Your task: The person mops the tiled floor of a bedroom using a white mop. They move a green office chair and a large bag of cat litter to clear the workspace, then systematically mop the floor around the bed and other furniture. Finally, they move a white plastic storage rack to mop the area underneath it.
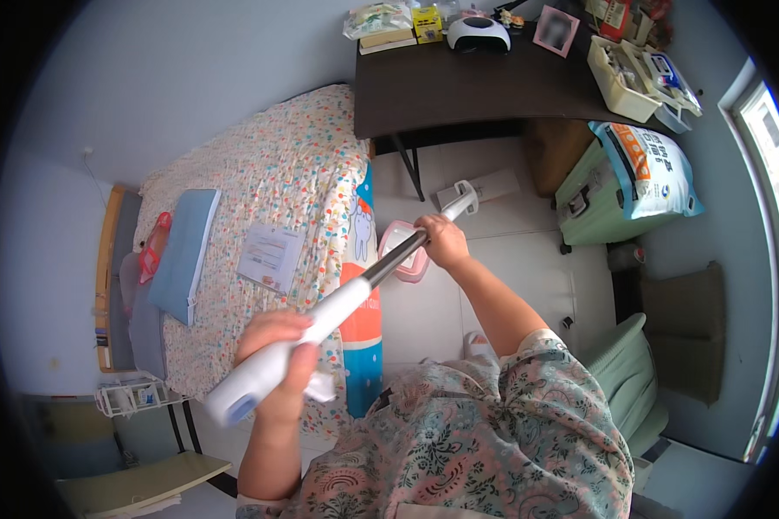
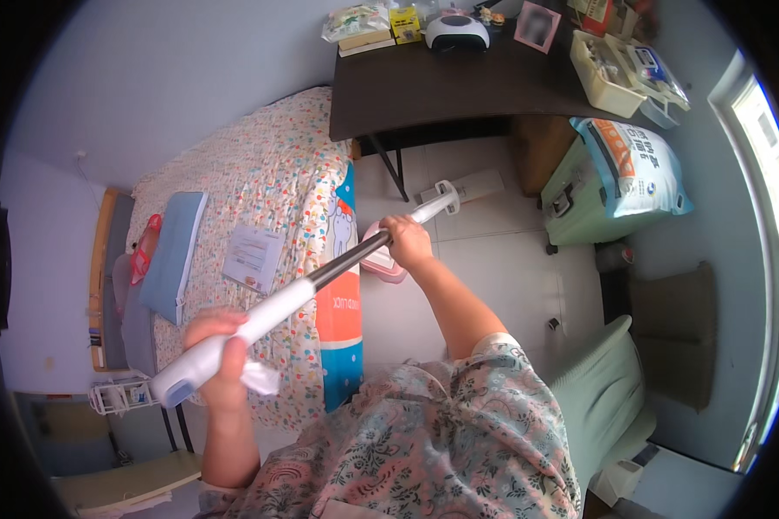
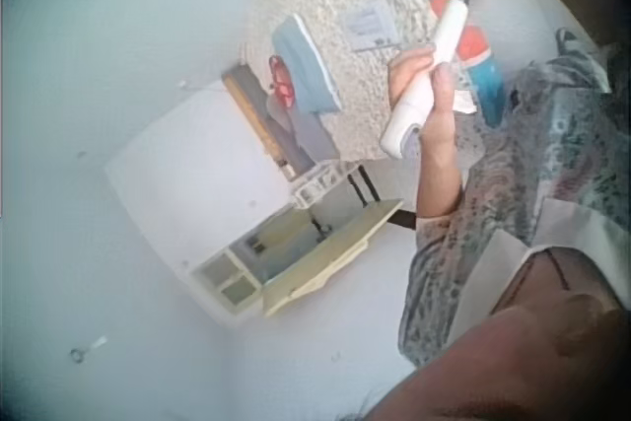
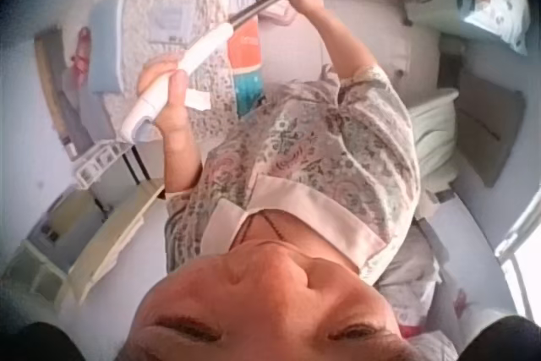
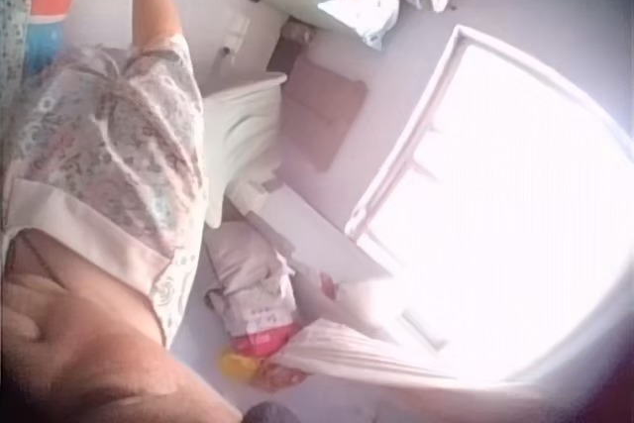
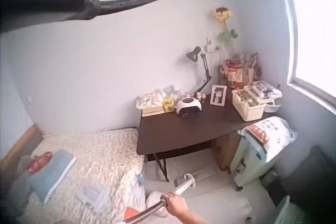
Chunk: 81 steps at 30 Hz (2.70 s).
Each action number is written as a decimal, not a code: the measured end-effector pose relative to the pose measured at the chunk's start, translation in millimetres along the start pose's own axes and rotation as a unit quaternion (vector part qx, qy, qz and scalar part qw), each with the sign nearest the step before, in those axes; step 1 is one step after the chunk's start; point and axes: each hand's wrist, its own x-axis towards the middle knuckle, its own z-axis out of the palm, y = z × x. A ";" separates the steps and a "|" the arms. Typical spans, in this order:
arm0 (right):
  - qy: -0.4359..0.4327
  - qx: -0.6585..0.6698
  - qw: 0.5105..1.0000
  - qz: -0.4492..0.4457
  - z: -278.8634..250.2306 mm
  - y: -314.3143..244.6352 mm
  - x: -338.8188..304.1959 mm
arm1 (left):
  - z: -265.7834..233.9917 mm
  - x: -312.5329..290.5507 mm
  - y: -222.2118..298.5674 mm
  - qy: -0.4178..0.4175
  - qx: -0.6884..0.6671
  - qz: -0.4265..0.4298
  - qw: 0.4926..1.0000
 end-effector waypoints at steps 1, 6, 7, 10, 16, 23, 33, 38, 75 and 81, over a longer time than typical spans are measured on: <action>0.036 0.033 0.999 0.006 1.2 -0.9 8.5 | 15.6 10.2 0.5 -0.003 -0.010 0.008 1.000; 0.041 0.093 0.993 0.054 23.4 51.0 41.1 | 104.5 43.3 -28.2 -0.125 0.048 -0.016 0.991; 0.027 0.090 0.995 0.044 26.3 61.7 47.4 | 113.2 44.4 -32.9 -0.137 0.070 -0.016 0.988; -0.051 0.120 0.991 0.022 18.4 79.7 55.1 | 125.4 45.3 -35.0 -0.096 0.041 -0.072 0.992; 0.012 0.137 0.986 0.098 13.4 64.0 55.4 | 123.2 58.6 -33.1 -0.086 0.069 -0.079 0.991; 0.074 0.091 0.993 0.005 4.1 9.5 -47.4 | 58.5 1.5 21.3 -0.109 0.040 -0.116 0.986; 0.073 0.066 0.995 -0.006 12.3 -96.8 -252.6 | -50.8 -133.2 111.9 -0.194 0.056 -0.091 0.975; 0.038 0.065 0.997 -0.001 15.7 -158.6 -341.8 | -103.2 -189.5 149.5 -0.212 0.081 -0.017 0.974; 0.015 -0.001 0.953 0.304 -120.6 62.0 -296.7 | 108.9 -83.9 168.6 -0.297 -0.056 -0.075 0.950; -0.051 -0.019 0.971 0.234 -74.4 -18.5 -321.4 | 31.1 -119.3 194.3 -0.236 0.008 -0.055 0.970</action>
